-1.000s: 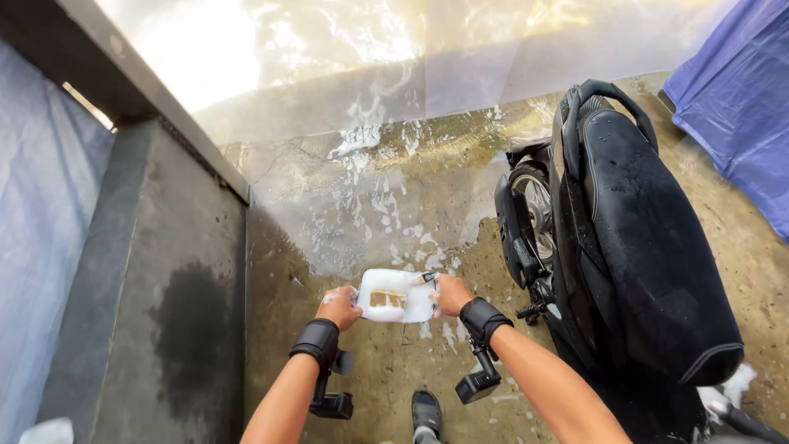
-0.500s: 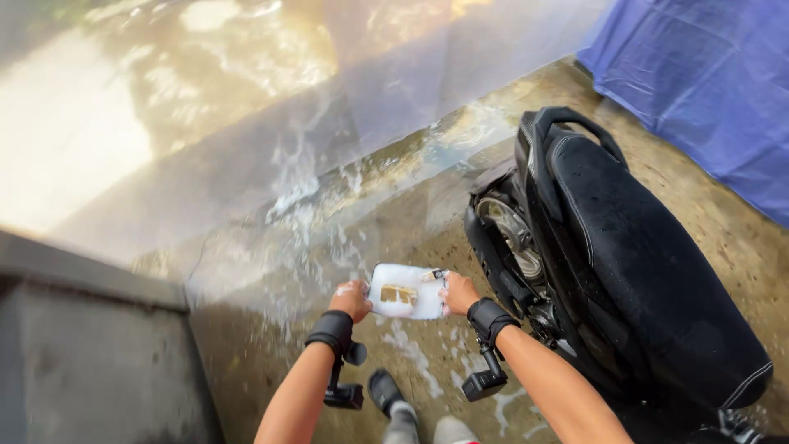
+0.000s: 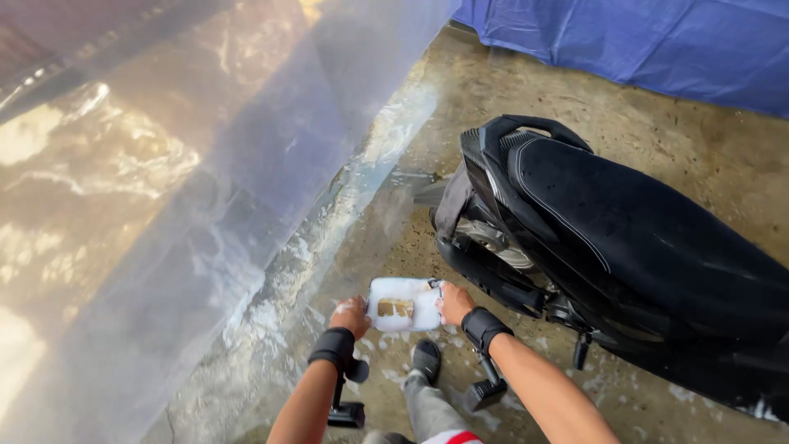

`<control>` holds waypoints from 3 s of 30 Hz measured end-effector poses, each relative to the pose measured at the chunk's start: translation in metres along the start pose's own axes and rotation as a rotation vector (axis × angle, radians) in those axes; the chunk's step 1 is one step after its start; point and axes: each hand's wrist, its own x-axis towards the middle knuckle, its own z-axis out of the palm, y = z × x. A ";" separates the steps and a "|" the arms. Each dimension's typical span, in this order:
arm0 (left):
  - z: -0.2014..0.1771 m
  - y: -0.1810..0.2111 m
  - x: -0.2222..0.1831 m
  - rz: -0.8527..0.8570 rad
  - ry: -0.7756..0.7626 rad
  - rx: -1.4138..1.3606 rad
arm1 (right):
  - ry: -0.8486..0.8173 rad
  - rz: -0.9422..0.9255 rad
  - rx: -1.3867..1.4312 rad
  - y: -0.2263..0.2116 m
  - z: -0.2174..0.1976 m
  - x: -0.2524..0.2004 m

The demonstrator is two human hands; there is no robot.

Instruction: The person scrubs a black motorcycle with a soapy sponge, cleaning the front fairing, wheels, rear fender, and seat. The person moves around the vehicle to reach different sections, applying soap and scrubbing the surfaces.

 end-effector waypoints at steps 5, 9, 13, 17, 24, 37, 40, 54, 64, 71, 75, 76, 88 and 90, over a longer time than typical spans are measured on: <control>0.009 -0.022 0.087 0.089 -0.066 -0.049 | 0.036 0.203 0.162 -0.008 0.010 0.035; 0.011 -0.035 0.140 0.105 -0.173 -0.019 | 0.207 0.217 0.081 0.020 0.076 0.072; 0.047 -0.068 0.207 0.265 -0.345 0.102 | 0.160 0.490 0.204 0.021 0.121 0.079; 0.093 -0.074 0.267 0.364 -0.526 0.180 | 0.319 0.649 0.307 0.064 0.243 0.093; 0.238 -0.094 0.358 0.553 -0.684 0.314 | 0.420 0.853 0.476 0.117 0.337 0.105; 0.543 -0.133 0.504 0.813 -0.625 0.378 | 0.461 0.869 0.349 0.351 0.504 0.172; 0.576 -0.131 0.534 0.968 -0.559 0.485 | 0.616 0.695 0.280 0.409 0.539 0.193; 0.556 -0.102 0.569 1.204 -0.597 0.663 | 0.484 0.725 0.208 0.286 0.396 0.194; 0.577 -0.115 0.537 1.385 -0.518 0.599 | 0.461 0.281 -0.005 0.324 0.467 0.241; 0.564 -0.101 0.513 1.316 -0.647 0.908 | 0.300 0.261 -0.062 0.351 0.458 0.215; 0.582 -0.119 0.530 1.296 -0.596 0.981 | 0.422 0.108 -0.143 0.380 0.479 0.215; 0.584 -0.118 0.531 1.299 -0.602 0.981 | 0.420 0.112 -0.139 0.377 0.475 0.216; 0.599 -0.131 0.542 1.320 -0.719 0.952 | 0.316 0.341 -0.125 0.414 0.515 0.256; 0.614 -0.140 0.550 1.313 -0.756 0.919 | 0.262 0.360 -0.225 0.420 0.525 0.260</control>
